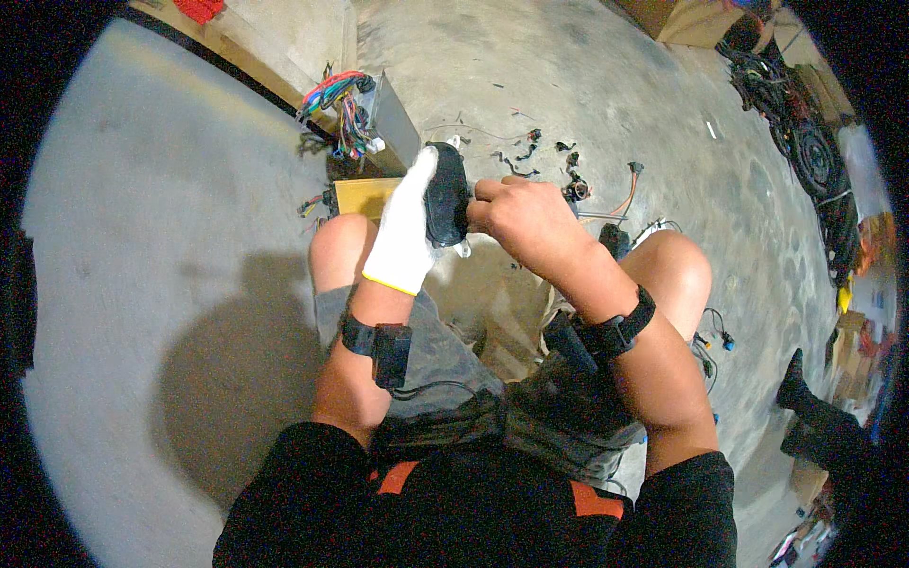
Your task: Repairing an electronic controller component using a screwdriver.
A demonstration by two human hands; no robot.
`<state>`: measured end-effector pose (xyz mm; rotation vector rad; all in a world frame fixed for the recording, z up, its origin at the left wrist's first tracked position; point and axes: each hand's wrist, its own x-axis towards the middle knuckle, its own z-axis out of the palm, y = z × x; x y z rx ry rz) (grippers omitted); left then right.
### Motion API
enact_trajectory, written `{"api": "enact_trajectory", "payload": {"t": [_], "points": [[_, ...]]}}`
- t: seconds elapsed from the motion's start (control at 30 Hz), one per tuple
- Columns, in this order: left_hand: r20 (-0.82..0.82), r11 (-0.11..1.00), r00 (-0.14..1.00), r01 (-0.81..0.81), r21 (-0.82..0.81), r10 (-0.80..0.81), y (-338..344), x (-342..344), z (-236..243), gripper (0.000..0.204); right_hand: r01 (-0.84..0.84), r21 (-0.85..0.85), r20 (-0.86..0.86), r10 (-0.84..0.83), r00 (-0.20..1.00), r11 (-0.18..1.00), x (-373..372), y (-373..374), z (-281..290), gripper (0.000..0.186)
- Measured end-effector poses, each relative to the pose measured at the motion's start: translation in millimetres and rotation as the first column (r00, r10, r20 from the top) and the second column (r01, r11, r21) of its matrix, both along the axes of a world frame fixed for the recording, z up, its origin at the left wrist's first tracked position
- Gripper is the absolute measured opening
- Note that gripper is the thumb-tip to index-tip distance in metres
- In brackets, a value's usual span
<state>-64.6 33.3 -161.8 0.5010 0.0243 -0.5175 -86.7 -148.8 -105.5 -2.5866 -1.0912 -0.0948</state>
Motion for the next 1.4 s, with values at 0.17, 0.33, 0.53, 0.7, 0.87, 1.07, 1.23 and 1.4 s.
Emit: {"api": "enact_trajectory", "payload": {"t": [0.17, 0.33, 0.53, 0.7, 0.87, 1.07, 1.23, 1.4], "points": [[-0.256, 0.967, 0.959, -0.056, 0.250, 0.122, -20.5, -9.4, 35.5, 0.022, 0.011, 0.055, 0.019, -0.012, 1.000, 0.998, -4.0, -7.5, -7.1, 0.009], [-0.147, 0.996, 0.989, -0.022, 0.088, 0.035, -2.9, 0.0, -9.5, 0.023, 0.082, -0.007, -0.038, -0.082, 0.996, 0.997, -9.1, 0.5, -11.5, 0.013], [-0.221, 0.979, 0.970, -0.055, 0.197, 0.099, -10.0, -7.2, 5.6, 0.017, 0.154, 0.068, -0.159, -0.142, 0.977, 0.986, -2.9, -11.2, -9.5, 0.020], [-0.327, 0.979, 0.938, -0.049, 0.196, 0.113, -11.2, -11.2, 17.6, 0.017, 0.226, 0.059, -0.245, -0.205, 0.948, 0.972, 2.8, -14.6, -4.7, 0.028], [-0.336, 0.984, 0.937, -0.044, 0.170, 0.099, -5.1, -11.0, 17.5, 0.021, 0.309, 0.068, -0.266, -0.281, 0.922, 0.949, 0.6, -13.0, 1.6, 0.031], [-0.313, 0.973, 0.944, -0.036, 0.227, 0.108, -8.2, -11.2, 15.5, 0.013, 0.327, 0.093, -0.258, -0.294, 0.920, 0.941, -0.9, -15.0, 2.3, 0.029], [-0.332, 0.982, 0.942, 0.008, 0.187, 0.055, -1.5, -8.3, 1.4, 0.018, 0.317, 0.123, -0.287, -0.272, 0.918, 0.940, -0.6, -15.1, 3.6, 0.026], [-0.378, 0.985, 0.925, 0.026, 0.169, 0.041, 0.9, -11.8, 15.1, 0.018, 0.359, 0.336, -0.267, -0.277, 0.923, 0.871, 6.2, -26.2, 10.0, 0.032]]}}
